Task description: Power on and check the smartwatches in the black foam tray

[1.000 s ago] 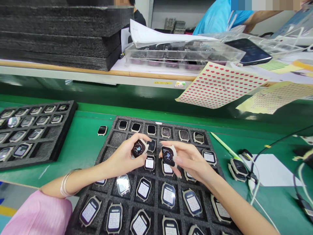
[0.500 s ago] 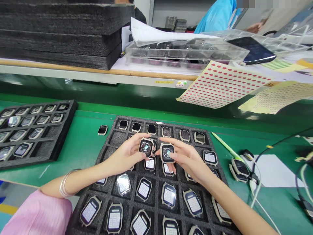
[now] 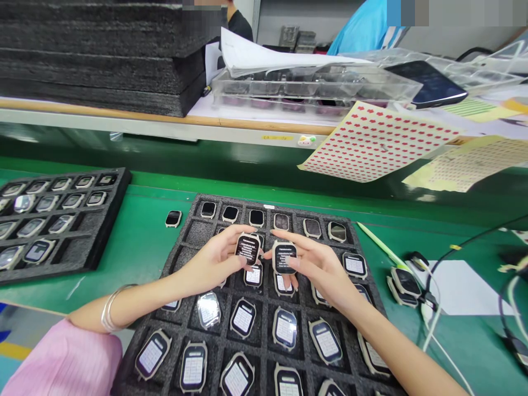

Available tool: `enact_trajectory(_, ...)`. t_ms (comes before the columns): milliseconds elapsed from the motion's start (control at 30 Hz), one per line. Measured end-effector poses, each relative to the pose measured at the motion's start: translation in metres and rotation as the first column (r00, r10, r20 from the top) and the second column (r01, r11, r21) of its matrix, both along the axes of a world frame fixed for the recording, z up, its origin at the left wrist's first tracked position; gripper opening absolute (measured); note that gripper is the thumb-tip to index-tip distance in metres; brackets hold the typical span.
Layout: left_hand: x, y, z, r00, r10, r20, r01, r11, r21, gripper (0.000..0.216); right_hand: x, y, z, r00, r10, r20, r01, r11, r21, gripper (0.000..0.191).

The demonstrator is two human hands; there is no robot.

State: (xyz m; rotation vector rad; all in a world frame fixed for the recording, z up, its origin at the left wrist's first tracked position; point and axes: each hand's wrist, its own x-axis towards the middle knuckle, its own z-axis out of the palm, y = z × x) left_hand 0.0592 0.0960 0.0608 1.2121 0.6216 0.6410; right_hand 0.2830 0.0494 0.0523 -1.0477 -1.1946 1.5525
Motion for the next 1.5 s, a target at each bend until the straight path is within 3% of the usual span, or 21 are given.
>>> enact_trajectory(167, 0.0, -0.001, -0.001, 1.0, -0.015, -0.005, 0.015, 1.0, 0.012, 0.046, -0.002, -0.002, 0.002, 0.995, -0.01, 0.097, 0.008, 1.0, 0.016, 0.043)
enact_trajectory(367, -0.004, 0.001, -0.001, 1.0, 0.009, -0.009, -0.009, 1.0, 0.014, 0.043, 0.001, -0.002, 0.003, 0.973, 0.123, 0.197, -0.144, 0.984, 0.1, 0.069)
enact_trajectory(467, -0.007, 0.003, -0.001, 1.0, 0.023, 0.008, -0.023, 1.0, 0.0, 0.041, 0.006, 0.002, 0.002, 0.928, 0.16, 0.336, -0.209, 0.971, 0.115, 0.06)
enact_trajectory(533, -0.008, 0.003, -0.002, 0.999, 0.028, 0.019, -0.028, 1.0, -0.01, 0.039, 0.012, 0.008, 0.0, 0.858, 0.104, 0.504, -0.218, 0.96, 0.174, 0.052)
enact_trajectory(667, -0.01, 0.005, -0.003, 0.999, 0.035, 0.019, -0.034, 0.999, -0.035, 0.035, 0.024, 0.023, -0.01, 0.618, -0.083, 0.782, -0.306, 0.89, 0.337, 0.043)
enact_trajectory(767, -0.01, 0.005, -0.002, 0.999, 0.046, 0.011, -0.045, 0.997, -0.067, 0.031, 0.031, 0.032, -0.021, 0.498, -0.148, 0.854, -0.387, 0.844, 0.372, 0.042)
enact_trajectory(933, -0.008, 0.007, -0.001, 0.998, 0.067, 0.014, -0.065, 0.994, -0.091, 0.03, 0.035, 0.037, -0.029, 0.39, -0.146, 0.909, -0.469, 0.818, 0.333, 0.05)
enact_trajectory(1033, -0.008, 0.009, -0.001, 0.997, 0.079, 0.008, -0.078, 0.994, -0.082, 0.03, 0.034, 0.038, -0.025, 0.377, -0.164, 0.911, -0.492, 0.798, 0.347, 0.056)
enact_trajectory(1333, -0.012, 0.009, 0.0, 0.995, 0.099, -0.028, -0.101, 0.993, -0.054, 0.029, 0.004, 0.05, -0.019, 0.364, -0.115, 0.924, -0.609, 0.722, 0.33, 0.032)
enact_trajectory(1500, -0.017, 0.009, 0.001, 0.994, 0.104, -0.022, -0.105, 0.993, -0.06, 0.03, -0.011, 0.055, -0.025, 0.363, -0.117, 0.924, -0.539, 0.782, 0.311, 0.025)
